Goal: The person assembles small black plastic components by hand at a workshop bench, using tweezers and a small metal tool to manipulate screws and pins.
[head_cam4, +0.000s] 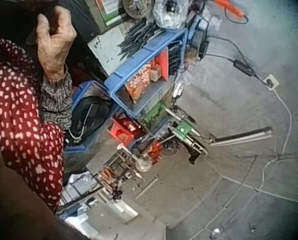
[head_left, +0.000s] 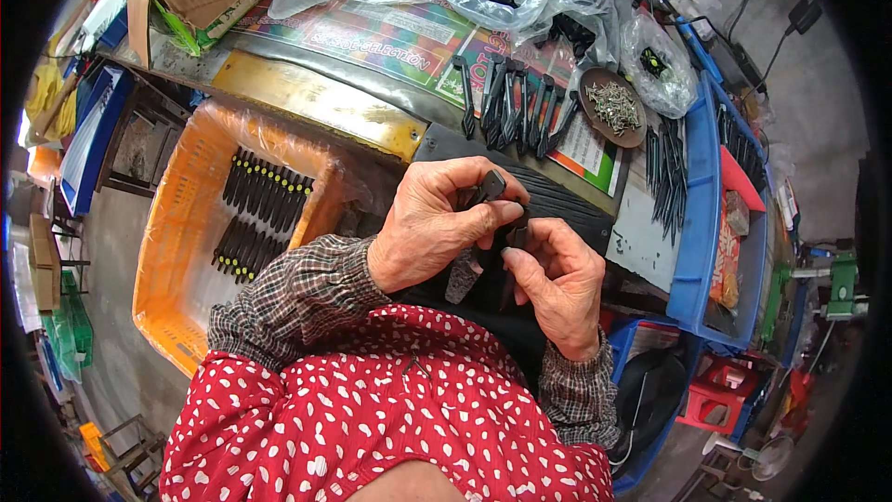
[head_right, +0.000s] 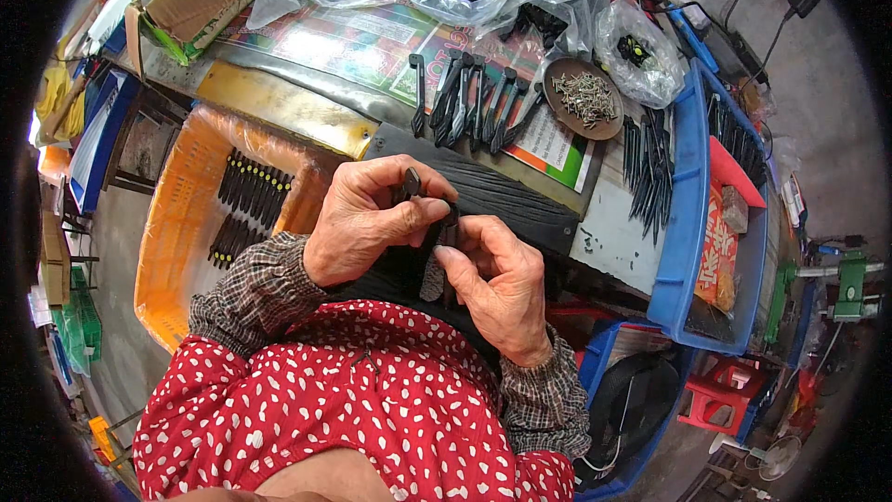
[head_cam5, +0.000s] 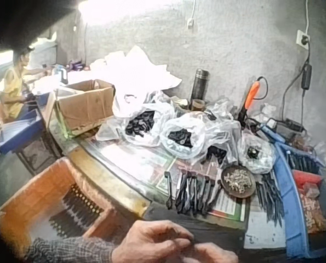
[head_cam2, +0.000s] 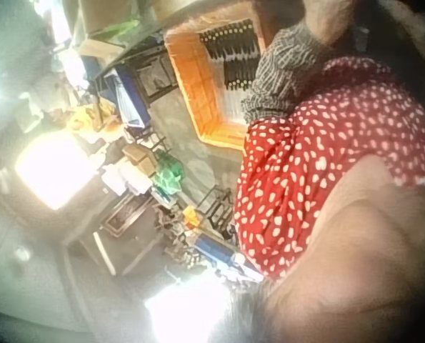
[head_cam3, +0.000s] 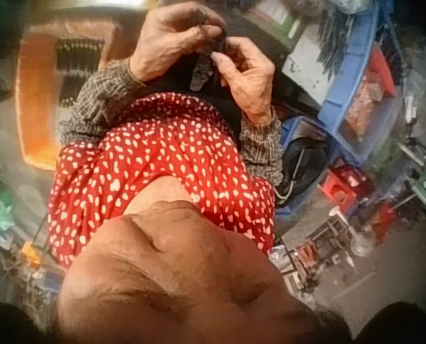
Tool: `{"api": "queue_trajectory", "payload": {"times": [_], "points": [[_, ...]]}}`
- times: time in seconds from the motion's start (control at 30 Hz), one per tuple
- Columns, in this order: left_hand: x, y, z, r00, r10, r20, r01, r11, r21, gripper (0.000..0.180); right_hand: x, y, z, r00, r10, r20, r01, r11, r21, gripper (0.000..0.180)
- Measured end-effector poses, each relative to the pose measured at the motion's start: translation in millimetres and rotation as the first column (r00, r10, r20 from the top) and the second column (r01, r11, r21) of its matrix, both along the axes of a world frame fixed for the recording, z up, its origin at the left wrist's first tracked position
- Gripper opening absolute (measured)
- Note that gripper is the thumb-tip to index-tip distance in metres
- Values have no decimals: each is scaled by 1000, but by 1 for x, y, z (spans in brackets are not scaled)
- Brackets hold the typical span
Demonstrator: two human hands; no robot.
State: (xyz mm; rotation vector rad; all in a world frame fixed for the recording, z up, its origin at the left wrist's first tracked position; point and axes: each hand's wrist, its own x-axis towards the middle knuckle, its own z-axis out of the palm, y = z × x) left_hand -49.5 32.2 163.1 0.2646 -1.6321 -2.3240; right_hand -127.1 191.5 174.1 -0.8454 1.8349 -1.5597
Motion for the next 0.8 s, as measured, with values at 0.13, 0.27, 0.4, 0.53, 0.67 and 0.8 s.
{"api": "queue_trajectory", "payload": {"times": [0.13, 0.27, 0.4, 0.53, 0.67, 0.8], "points": [[-1, 0, -2, 1000, 3, 10, -3, 1000, 4, 12, 1, -1, -1, 1000, 0, 11, 0, 1000, -2, 16], [-1, -1, -5, 1000, 12, -2, -12, 1000, -13, 11, 2, -2, -2, 1000, 2, 9, -2, 1000, -4, 16], [1, -1, -10, 1000, 2, 9, -2, 1000, 14, 11, 2, -3, -4, 1000, 16, 20, -16, 1000, -1, 15], [4, -4, -10, 999, -39, 21, 37, 995, 95, 12, 2, -4, -8, 998, 19, 58, -19, 1000, -1, 16], [3, -3, -10, 999, -26, 19, 24, 996, 91, 12, 3, -4, -9, 998, 16, 55, -16, 1000, 7, 16], [5, -4, -9, 999, -29, 35, 26, 995, 93, 12, 4, -5, -9, 998, 29, 61, -29, 1000, -5, 15]]}}
